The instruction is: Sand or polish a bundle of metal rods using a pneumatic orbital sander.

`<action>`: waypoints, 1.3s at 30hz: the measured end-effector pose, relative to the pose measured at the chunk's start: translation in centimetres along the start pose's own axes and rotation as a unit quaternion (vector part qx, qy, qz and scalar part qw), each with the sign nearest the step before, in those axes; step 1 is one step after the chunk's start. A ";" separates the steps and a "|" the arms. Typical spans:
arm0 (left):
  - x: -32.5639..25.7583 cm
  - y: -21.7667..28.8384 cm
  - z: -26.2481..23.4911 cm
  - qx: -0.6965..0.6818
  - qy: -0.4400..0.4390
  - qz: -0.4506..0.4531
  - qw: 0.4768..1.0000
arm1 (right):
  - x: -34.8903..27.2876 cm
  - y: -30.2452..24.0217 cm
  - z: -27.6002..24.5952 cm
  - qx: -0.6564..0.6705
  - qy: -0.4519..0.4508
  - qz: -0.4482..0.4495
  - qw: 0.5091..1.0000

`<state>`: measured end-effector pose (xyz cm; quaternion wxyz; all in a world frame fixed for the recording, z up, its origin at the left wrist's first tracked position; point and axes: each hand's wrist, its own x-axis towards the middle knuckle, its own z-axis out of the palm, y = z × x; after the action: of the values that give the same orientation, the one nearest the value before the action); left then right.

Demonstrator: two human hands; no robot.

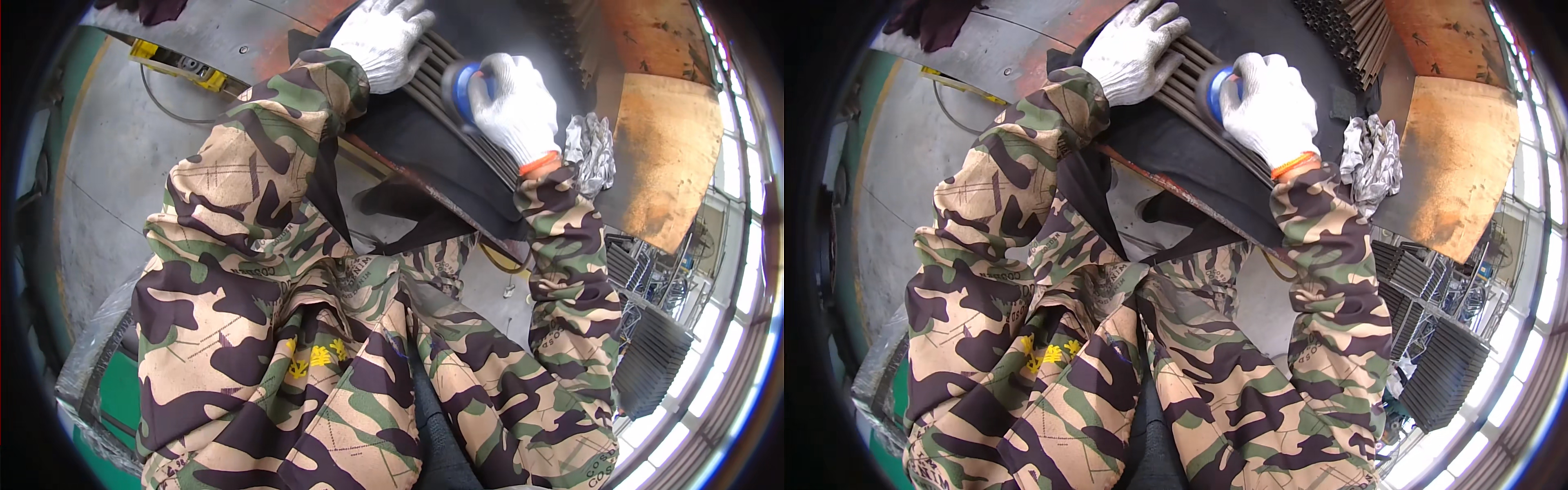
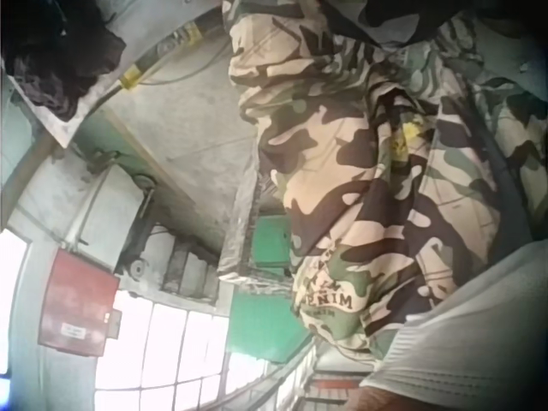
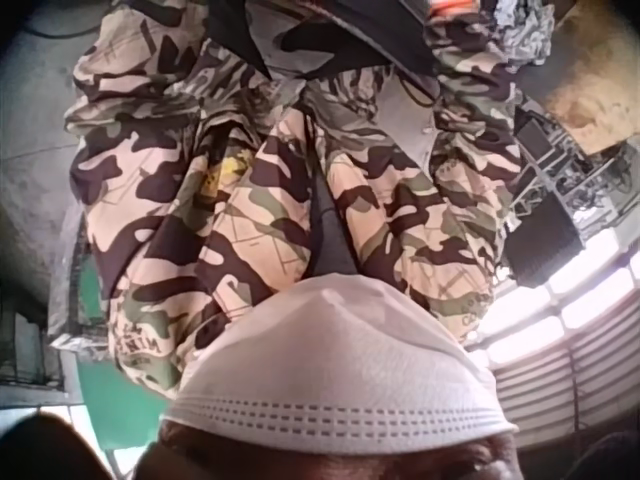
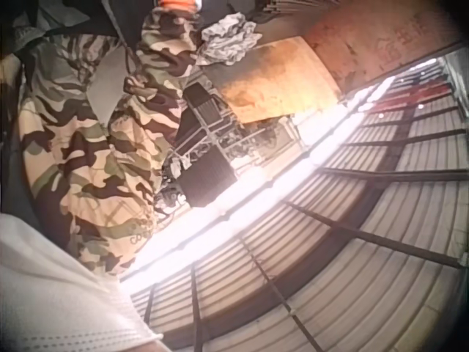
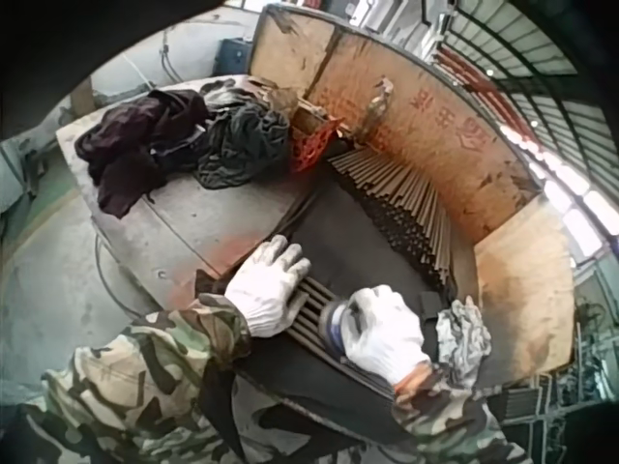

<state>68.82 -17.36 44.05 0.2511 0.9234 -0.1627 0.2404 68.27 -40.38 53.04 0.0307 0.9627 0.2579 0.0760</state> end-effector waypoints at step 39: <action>2.3 -0.3 1.6 0.038 -0.005 0.020 0.999 | 1.1 -1.8 -0.8 0.007 -0.014 -0.008 1.000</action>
<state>71.45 -18.41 43.90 0.2097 0.9302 -0.1734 0.2464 68.23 -38.27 53.84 0.0284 0.9616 0.2661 0.0602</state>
